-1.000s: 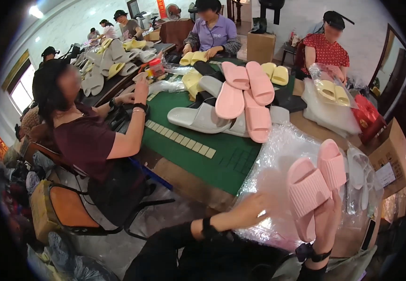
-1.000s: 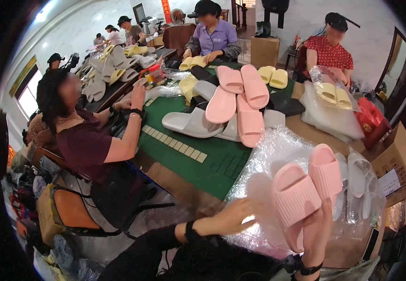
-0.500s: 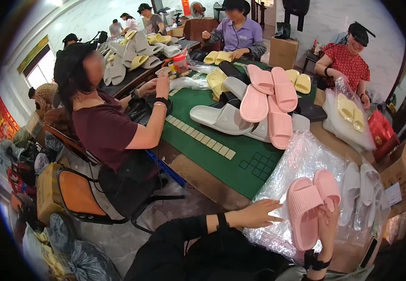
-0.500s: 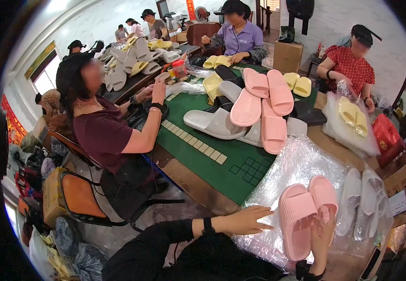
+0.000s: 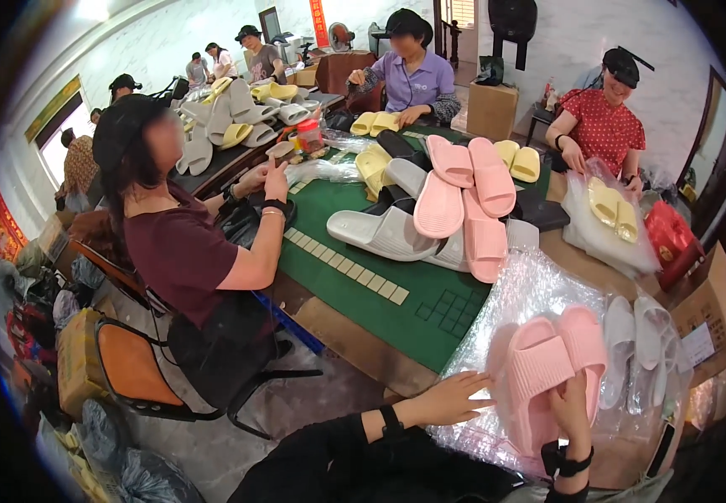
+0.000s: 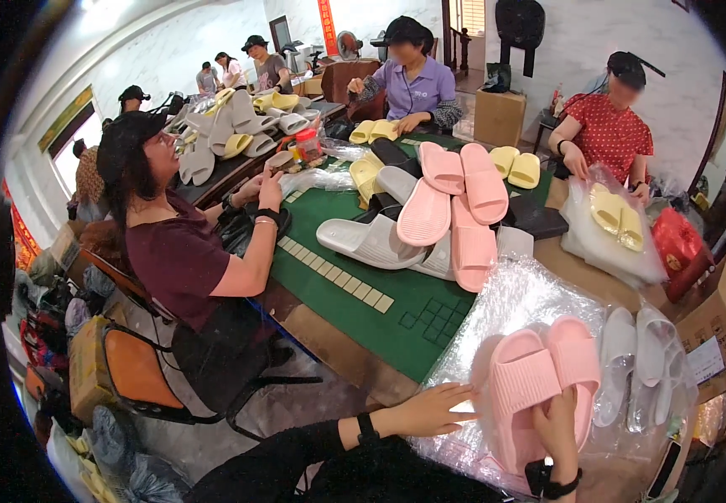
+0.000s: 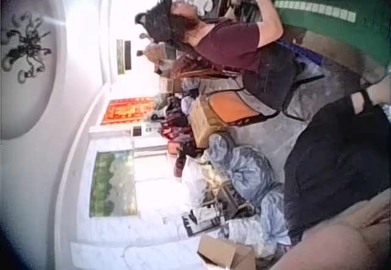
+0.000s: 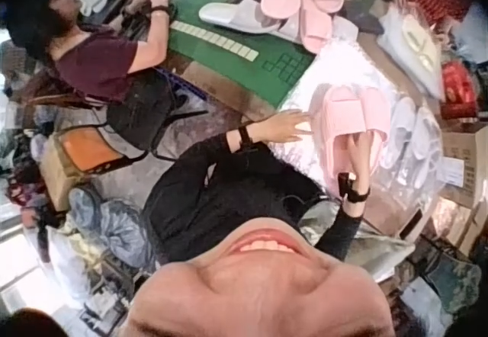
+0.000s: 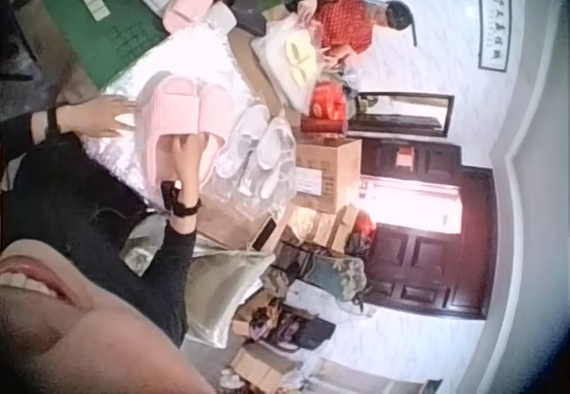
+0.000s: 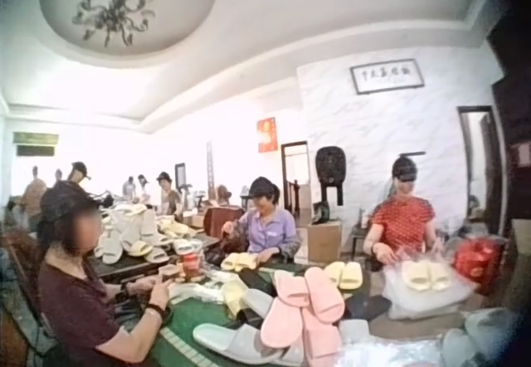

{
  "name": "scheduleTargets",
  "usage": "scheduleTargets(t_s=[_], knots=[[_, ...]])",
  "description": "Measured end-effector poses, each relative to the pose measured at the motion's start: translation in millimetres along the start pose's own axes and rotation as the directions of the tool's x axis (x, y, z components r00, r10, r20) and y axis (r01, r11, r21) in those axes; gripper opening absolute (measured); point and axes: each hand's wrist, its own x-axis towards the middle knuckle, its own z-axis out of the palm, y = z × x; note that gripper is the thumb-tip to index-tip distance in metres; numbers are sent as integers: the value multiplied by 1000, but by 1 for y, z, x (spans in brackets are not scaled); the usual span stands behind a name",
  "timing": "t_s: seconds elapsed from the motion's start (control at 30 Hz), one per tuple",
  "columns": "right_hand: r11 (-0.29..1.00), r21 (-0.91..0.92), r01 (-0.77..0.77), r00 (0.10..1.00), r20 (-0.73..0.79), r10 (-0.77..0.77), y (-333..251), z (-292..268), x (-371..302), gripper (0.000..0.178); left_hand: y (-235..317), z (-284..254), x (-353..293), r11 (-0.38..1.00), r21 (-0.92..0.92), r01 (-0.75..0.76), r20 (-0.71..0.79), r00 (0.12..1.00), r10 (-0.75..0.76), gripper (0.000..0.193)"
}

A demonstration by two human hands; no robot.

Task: The recorder is inspecting and packing various colored plastic slides into clear plastic bags at a factory workstation.

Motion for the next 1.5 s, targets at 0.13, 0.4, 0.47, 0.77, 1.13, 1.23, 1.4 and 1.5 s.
scheduleTargets(t_s=[0.13, 0.4, 0.47, 0.77, 1.13, 1.23, 1.4, 1.5], knots=[[795, 556, -242, 970, 124, 208, -17, -27, -43, 52, 7, 5, 0, 996, 89, -17, -35, 999, 20, 51], [488, 659, -572, 754, 657, -4, -38, -57, -89, 74, 7, 11, 13, 992, 122, 19, -38, 999, -14, 64], [772, 336, -540, 590, 805, 62, -82, -77, -72, 66, 6, 10, 12, 999, 49, -17, -96, 995, 21, 50], [752, 501, -429, 578, 792, -198, -37, -61, -96, 75, 15, -2, 31, 996, 77, 54, -15, 999, -53, 50], [735, 577, -355, 489, 785, -380, -40, -52, -107, 75, 9, -9, 41, 949, 285, 135, -161, 983, -92, 66], [728, 685, -34, 565, 614, -551, -66, -56, -85, 56, -6, -10, 34, 950, 224, 218, -284, 947, -150, 74], [722, 692, -9, 640, 558, -527, -82, -65, -71, 61, 7, -47, 44, 952, 223, 211, -315, 940, -135, 87], [714, 700, 7, 677, 523, -518, -77, -68, -77, 65, 24, -58, 52, 940, 277, 197, -280, 953, -118, 86]])
